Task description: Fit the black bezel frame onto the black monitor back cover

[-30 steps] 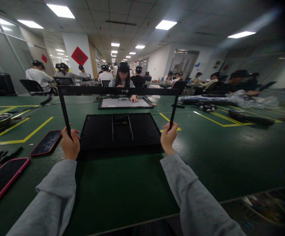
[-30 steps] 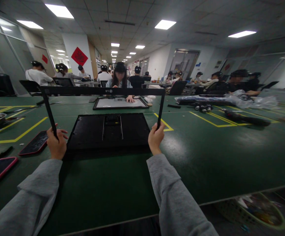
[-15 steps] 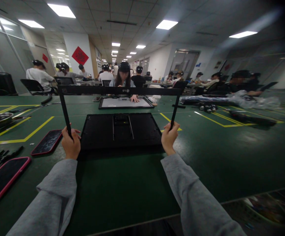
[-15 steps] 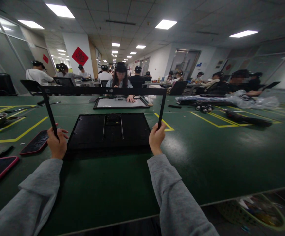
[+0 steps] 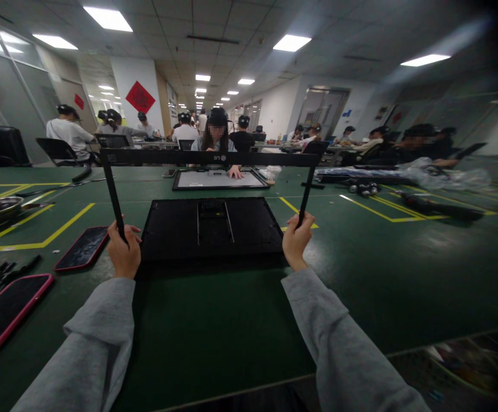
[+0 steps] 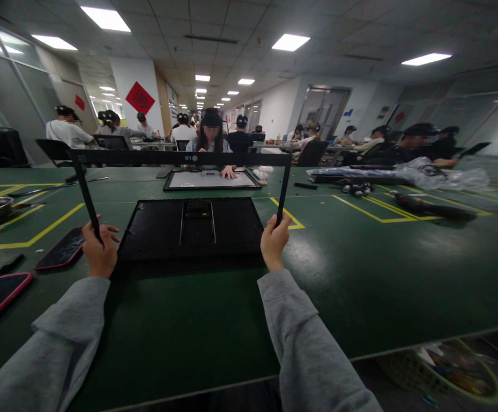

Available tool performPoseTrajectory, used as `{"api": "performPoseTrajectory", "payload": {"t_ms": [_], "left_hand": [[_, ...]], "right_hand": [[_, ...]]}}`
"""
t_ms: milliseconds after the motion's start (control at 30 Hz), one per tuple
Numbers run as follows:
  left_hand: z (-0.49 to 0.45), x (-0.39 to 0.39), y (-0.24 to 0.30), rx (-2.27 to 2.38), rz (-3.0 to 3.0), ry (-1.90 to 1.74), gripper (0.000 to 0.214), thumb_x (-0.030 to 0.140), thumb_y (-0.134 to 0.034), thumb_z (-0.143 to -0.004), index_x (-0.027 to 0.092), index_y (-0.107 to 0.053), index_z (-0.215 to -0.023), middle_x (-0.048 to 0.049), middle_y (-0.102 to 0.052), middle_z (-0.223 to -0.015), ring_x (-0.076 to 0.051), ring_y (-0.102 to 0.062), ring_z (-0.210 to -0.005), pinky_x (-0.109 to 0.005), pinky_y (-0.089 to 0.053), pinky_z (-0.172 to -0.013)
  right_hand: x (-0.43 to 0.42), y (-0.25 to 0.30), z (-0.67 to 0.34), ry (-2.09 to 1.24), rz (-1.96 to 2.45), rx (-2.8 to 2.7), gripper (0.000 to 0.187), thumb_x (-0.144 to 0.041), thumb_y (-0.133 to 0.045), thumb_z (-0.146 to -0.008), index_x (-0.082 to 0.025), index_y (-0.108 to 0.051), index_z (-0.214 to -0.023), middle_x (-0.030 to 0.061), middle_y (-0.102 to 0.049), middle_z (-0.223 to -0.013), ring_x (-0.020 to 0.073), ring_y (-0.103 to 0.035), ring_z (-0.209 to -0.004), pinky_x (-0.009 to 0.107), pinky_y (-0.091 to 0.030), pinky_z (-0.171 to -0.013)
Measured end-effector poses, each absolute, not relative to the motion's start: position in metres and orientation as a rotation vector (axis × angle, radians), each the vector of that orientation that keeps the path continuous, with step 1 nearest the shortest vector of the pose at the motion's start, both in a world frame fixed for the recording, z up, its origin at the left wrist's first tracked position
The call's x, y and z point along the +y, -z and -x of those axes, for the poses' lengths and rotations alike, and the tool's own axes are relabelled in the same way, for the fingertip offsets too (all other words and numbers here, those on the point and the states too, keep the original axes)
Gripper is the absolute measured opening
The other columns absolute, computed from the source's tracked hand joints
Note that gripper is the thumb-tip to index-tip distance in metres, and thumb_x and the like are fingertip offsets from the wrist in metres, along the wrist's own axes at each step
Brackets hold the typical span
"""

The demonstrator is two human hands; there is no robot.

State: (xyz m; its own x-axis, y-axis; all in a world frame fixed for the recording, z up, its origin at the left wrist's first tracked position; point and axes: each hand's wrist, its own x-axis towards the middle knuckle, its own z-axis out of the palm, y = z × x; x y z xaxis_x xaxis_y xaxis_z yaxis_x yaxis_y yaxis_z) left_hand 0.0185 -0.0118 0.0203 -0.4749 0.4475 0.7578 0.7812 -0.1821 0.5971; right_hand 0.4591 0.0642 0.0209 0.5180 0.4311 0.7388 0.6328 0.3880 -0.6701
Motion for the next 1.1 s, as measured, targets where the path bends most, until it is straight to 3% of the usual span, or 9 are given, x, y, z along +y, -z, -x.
{"api": "performPoseTrajectory", "payload": {"t_ms": [1100], "left_hand": [[-0.0162, -0.0093, -0.0191, -1.824, 1.454, 1.716, 0.042, 0.038, -0.036, -0.095, 0.015, -0.045, -0.129, -0.0008, -0.065, -0.076, -0.011, -0.059, -0.057, -0.028, -0.048, -0.068]], "right_hand": [[0.0654, -0.0208, -0.4608, 0.177, 1.269, -1.110, 0.032, -0.045, -0.036, -0.094, -0.020, -0.049, -0.110, 0.0029, -0.061, -0.080, 0.0194, -0.060, -0.073, 0.036, -0.044, -0.077]]}}
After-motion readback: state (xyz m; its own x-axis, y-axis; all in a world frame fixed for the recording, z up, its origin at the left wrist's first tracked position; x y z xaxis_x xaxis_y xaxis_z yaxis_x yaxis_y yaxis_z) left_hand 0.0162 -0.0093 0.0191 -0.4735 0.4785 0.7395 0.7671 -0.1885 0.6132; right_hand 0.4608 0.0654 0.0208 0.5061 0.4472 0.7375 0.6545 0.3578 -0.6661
